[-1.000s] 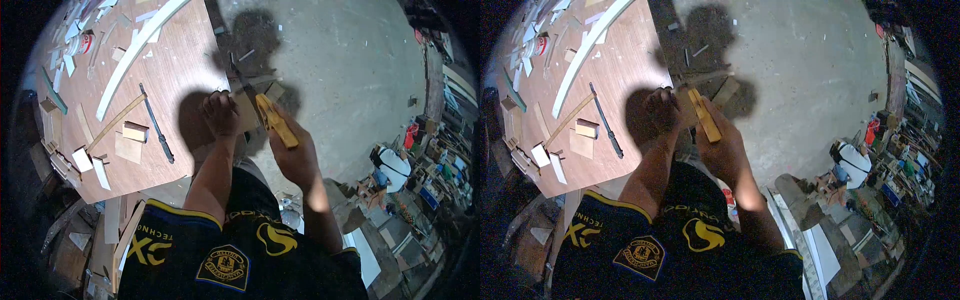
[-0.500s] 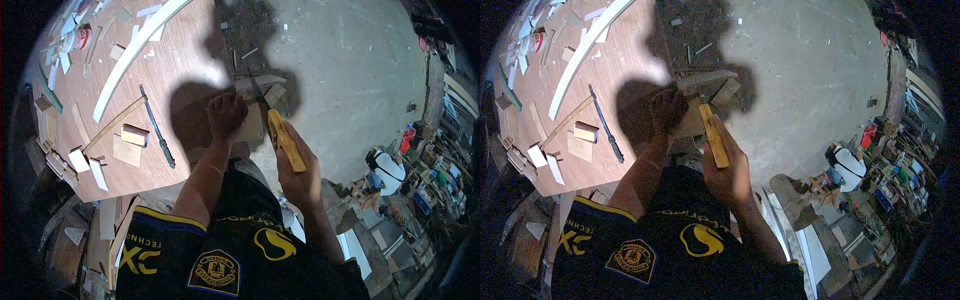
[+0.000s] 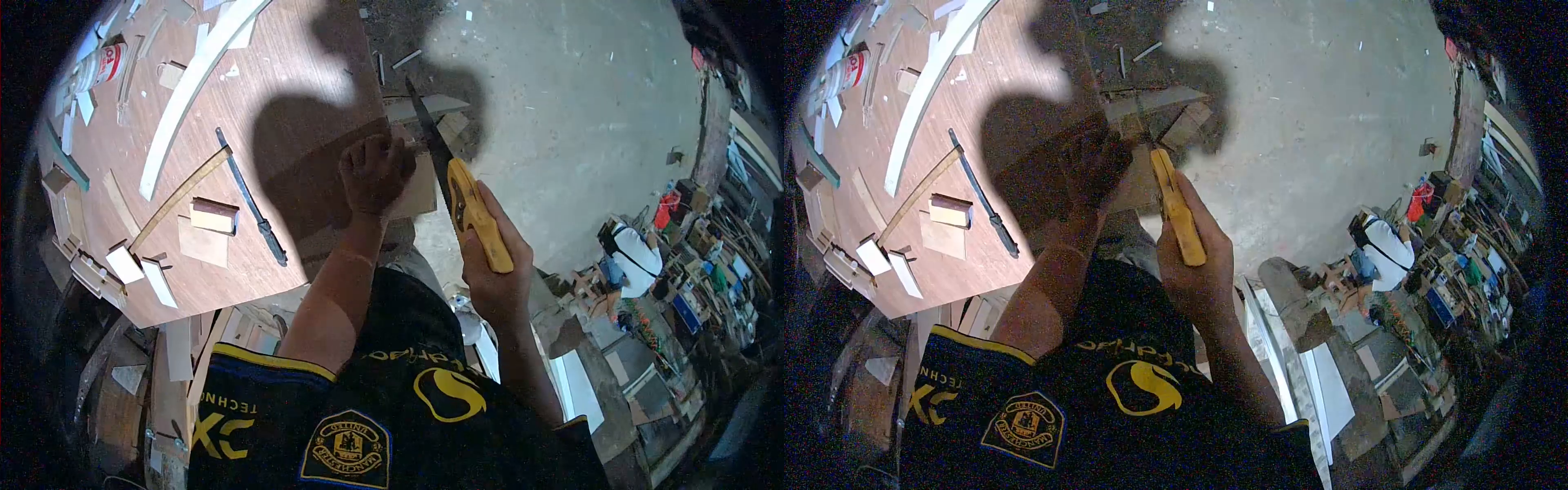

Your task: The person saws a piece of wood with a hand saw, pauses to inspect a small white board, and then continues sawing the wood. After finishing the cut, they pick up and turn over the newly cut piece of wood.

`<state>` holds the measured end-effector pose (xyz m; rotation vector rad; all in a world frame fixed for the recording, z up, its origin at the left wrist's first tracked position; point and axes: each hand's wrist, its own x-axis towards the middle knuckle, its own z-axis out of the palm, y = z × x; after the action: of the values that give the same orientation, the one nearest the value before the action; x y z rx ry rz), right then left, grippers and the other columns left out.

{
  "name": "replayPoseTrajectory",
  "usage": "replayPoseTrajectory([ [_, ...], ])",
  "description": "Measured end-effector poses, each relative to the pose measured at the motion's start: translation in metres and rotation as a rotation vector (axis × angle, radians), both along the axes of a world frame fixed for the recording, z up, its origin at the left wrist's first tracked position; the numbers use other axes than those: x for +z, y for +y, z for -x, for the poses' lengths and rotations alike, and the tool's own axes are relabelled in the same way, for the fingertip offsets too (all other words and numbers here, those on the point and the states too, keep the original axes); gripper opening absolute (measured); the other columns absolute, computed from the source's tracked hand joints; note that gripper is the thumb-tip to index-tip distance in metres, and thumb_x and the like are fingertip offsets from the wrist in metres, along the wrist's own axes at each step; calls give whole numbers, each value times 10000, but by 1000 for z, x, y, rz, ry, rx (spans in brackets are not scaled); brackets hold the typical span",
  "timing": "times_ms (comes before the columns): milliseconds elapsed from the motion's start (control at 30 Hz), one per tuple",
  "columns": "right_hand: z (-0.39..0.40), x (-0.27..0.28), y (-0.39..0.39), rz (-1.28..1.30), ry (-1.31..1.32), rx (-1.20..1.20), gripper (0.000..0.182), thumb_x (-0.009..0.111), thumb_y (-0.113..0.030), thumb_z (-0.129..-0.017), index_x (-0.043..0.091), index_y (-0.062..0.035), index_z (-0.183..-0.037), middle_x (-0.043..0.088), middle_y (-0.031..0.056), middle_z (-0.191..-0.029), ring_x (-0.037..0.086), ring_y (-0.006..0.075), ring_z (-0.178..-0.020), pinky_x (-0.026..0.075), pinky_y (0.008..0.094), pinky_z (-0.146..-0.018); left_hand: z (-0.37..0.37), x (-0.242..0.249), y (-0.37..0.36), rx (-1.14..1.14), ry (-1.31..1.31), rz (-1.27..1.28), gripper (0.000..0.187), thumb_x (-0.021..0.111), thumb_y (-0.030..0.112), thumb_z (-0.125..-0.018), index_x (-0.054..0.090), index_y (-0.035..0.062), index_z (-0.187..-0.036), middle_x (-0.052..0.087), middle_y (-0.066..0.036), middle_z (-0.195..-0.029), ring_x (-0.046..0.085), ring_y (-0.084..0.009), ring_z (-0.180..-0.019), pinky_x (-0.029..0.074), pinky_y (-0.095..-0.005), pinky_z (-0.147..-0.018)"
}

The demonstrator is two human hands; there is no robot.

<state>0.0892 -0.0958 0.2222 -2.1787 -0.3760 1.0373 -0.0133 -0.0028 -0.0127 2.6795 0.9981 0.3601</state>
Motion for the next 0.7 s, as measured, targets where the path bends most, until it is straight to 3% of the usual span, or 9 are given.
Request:
replayPoseTrajectory([
  [133, -6, -6, -4, -4, -3, -23, 490, 539, -32, -969, 487, 28, -1453, 676, 145, -1159, 555, 59, -692, 492, 221, -620, -3, 12, 2, 36, 0, -12, 226, 687, 373, -855, 672, 227, -1027, 612, -35, -1016, 570, -278, -1010, 417, -481, -904],
  [200, -6, -17, 3, -124, 95, -167, 550, 558, 75, -877, 507, 44, -1424, 646, 217, -1311, 615, 215, -1216, 475, 306, -1009, -7, 16, 1, 56, -28, 30, 217, 692, 368, -851, 669, 224, -1012, 614, -36, -1018, 571, -282, -1015, 420, -482, -903],
  [267, -10, -15, 17, -126, 136, -195, 543, 560, 71, -873, 516, 47, -1414, 637, 216, -1329, 604, 207, -1228, 458, 309, -1031, -12, 23, 13, 78, -55, 56, 207, 697, 362, -848, 665, 221, -997, 616, -37, -1021, 572, -286, -1020, 422, -483, -903],
  [333, -8, -18, 12, -111, 79, -140, 527, 559, 59, -881, 526, 44, -1407, 643, 205, -1327, 621, 205, -1198, 468, 319, -1021, -21, 71, 31, 142, 273, 646, 187, 702, 346, -843, 656, 214, -966, 618, -36, -1023, 572, -289, -1006, 427, -488, -889],
  [367, -10, -18, 11, -107, 71, -140, 527, 559, 59, -881, 526, 44, -1407, 643, 205, -1327, 621, 205, -1198, 468, 319, -1021, -16, 56, 21, 139, 267, 651, 187, 702, 346, -843, 656, 214, -966, 618, -36, -1023, 572, -289, -1006, 427, -488, -889],
  [433, -15, -19, 7, -33, 25, -103, 465, 552, -21, -945, 528, 59, -1403, 692, 102, -1018, 575, 63, -731, 480, 207, -676, -2, 8, -2, 66, -34, 124, 194, 702, 346, -837, 651, 209, -965, 615, -39, -1027, 573, -292, -1009, 430, -495, -891],
  [567, 8, -38, 21, -184, -406, 171, 463, 597, -19, -919, 565, 33, -1378, 696, 79, -973, 595, 95, -714, 485, 239, -592, -3, 10, 0, 59, -59, 93, 186, 694, 336, -839, 649, 203, -960, 612, -44, -1030, 575, -297, -1016, 433, -494, -892],
  [667, -19, -9, 39, -179, 249, -236, 479, 609, 7, -902, 570, 24, -1378, 703, 104, -1052, 630, 122, -816, 519, 256, -645, -7, 30, 14, 44, -29, 63, 169, 681, 318, -844, 648, 200, -960, 610, -48, -1024, 575, -302, -1016, 436, -495, -890],
  [700, -37, -14, 29, -75, 3, 77, 461, 598, 18, -914, 581, 8, -1374, 701, 85, -1019, 605, 93, -756, 493, 241, -592, -16, 60, 31, 61, 161, 406, 160, 673, 309, -849, 651, 197, -961, 609, -54, -1020, 574, -305, -1011, 436, -496, -889],
])
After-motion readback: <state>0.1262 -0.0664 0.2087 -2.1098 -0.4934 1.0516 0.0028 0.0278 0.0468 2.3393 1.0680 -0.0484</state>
